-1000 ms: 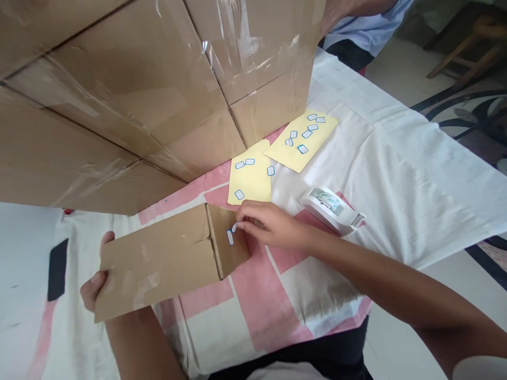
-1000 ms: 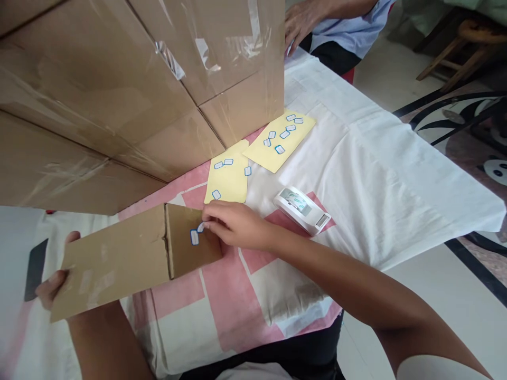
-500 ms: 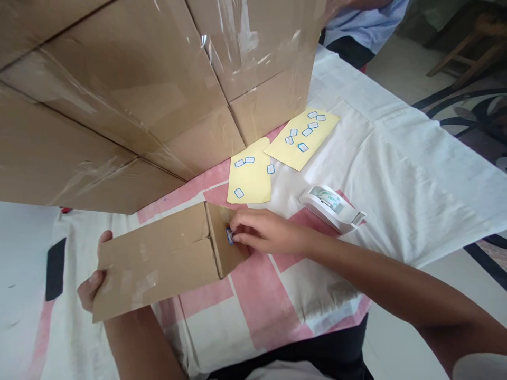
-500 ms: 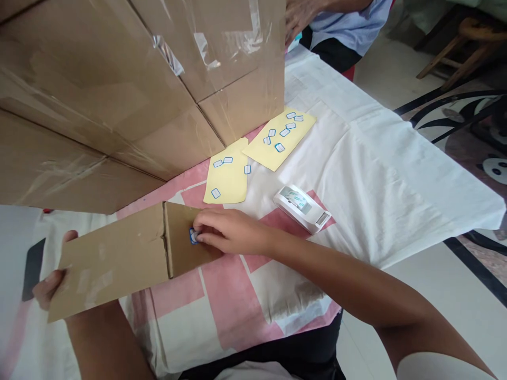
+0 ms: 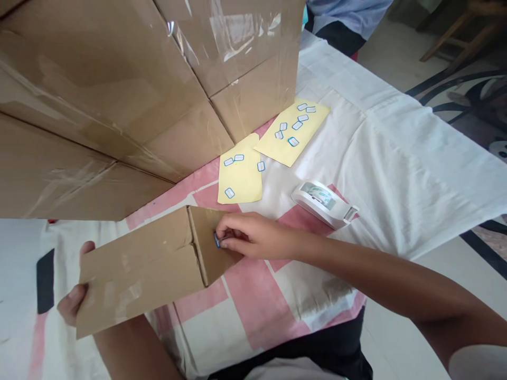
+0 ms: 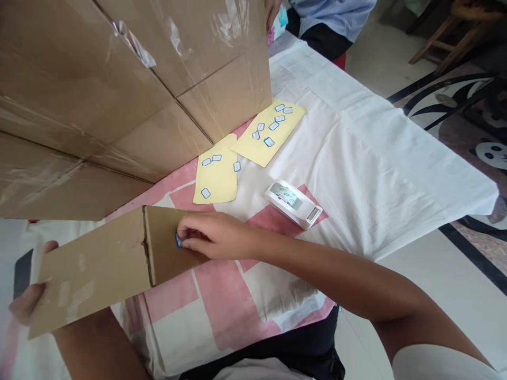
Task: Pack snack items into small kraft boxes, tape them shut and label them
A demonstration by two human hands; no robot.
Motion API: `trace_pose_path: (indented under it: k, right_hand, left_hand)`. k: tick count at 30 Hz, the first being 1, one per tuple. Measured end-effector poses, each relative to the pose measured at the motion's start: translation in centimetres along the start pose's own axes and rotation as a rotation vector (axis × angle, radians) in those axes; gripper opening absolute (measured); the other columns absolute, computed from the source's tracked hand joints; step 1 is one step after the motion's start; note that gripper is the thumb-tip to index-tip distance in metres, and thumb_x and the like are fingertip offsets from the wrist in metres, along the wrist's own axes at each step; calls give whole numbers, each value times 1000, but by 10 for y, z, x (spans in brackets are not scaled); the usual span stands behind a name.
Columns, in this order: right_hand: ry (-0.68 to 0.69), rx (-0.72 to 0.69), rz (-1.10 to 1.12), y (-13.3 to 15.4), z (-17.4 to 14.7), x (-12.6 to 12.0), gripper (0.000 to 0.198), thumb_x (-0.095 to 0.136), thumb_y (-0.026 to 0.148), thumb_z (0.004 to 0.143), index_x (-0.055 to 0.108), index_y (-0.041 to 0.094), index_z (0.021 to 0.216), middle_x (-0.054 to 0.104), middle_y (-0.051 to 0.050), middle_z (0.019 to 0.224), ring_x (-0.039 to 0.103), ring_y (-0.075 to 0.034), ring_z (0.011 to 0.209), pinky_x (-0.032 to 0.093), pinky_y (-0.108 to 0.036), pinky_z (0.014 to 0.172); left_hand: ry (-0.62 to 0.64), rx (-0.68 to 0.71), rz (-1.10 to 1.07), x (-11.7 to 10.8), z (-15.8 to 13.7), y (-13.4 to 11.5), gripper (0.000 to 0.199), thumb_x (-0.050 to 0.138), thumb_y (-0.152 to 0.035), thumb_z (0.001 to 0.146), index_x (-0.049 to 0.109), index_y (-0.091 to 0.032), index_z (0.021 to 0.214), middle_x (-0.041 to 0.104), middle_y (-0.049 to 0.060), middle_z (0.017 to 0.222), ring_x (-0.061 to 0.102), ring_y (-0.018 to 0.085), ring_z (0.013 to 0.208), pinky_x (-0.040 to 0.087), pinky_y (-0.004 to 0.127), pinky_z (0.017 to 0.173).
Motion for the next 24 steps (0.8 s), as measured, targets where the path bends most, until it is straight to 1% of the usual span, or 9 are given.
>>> trace_pose_path:
  k: [3, 6, 8, 10, 13, 16, 19, 22, 24]
  right_hand:
    - [-4, -41, 44, -1, 0, 0, 7, 56, 14, 96, 57, 19, 91, 66, -1, 93, 59, -13, 83, 45, -25, 75]
    - [-8, -83, 64, -1, 0, -1, 9, 52, 15, 99, 57, 19, 92, 66, -2, 95, 60, -13, 86, 46, -25, 78]
    - [-8, -95, 65, -1, 0, -1, 10, 51, 15, 100, 57, 19, 92, 66, -2, 95, 60, -14, 87, 46, -25, 79]
    - [5, -97, 65, 0, 0, -2, 11, 50, 15, 100, 57, 19, 93, 66, -3, 97, 60, -14, 88, 46, -26, 80]
    - [20, -82, 61, 0, 0, -2, 11, 50, 13, 99, 57, 19, 93, 67, -3, 97, 61, -14, 89, 46, -26, 80]
    - [18, -52, 59, 0, 0, -1, 9, 53, 13, 97, 58, 19, 92, 67, -1, 96, 61, -13, 86, 46, -25, 77]
    - [12, -31, 55, 0, 0, -1, 7, 54, 15, 98, 58, 19, 93, 68, -1, 95, 60, -13, 84, 45, -25, 76]
    - [7, -25, 57, -1, 0, 0, 7, 55, 17, 98, 58, 19, 93, 68, -1, 94, 60, -13, 83, 44, -25, 75]
    - [2, -29, 58, -3, 0, 1, 7, 55, 18, 98, 58, 19, 92, 67, -1, 94, 59, -13, 82, 44, -24, 75]
  left_hand:
    - [-5, 96, -33, 3, -1, 0, 65, 55, -49, 68, 67, -28, 129, 78, -7, 95, 62, 17, 76, 51, 30, 70]
    - [14, 88, -50, 2, 2, 2, 64, 54, -48, 67, 67, -29, 127, 78, -7, 93, 62, 17, 70, 52, 30, 66]
    - [-14, 93, -50, 1, 3, 2, 66, 53, -47, 66, 67, -29, 128, 78, -8, 93, 61, 19, 73, 51, 31, 65]
    - [-39, 88, -49, 1, 2, 1, 70, 57, -49, 64, 66, -28, 130, 77, -7, 92, 61, 20, 79, 49, 32, 70]
    - [-26, 75, -38, 3, 0, -1, 74, 63, -50, 61, 64, -28, 131, 77, -8, 92, 58, 21, 83, 47, 34, 77]
    - [-1, 72, -29, 3, 1, -1, 70, 60, -50, 64, 65, -29, 130, 76, -9, 92, 56, 20, 77, 45, 34, 72]
    - [-11, 103, -31, 3, 3, 1, 70, 58, -52, 64, 66, -27, 129, 76, -7, 88, 55, 21, 73, 44, 34, 69]
    - [-19, 138, -22, 9, 0, 1, 68, 57, -51, 65, 67, -27, 128, 76, -8, 88, 56, 21, 76, 44, 33, 68]
    - [-32, 131, 4, 14, -5, 0, 65, 56, -50, 66, 68, -30, 126, 76, -10, 91, 58, 22, 85, 43, 33, 66]
Point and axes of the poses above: each hand's wrist, its own z-axis towards the middle knuckle, its own x-axis out of the palm, y = z × x, the point moved 1 cm from there along z, towards the middle knuckle
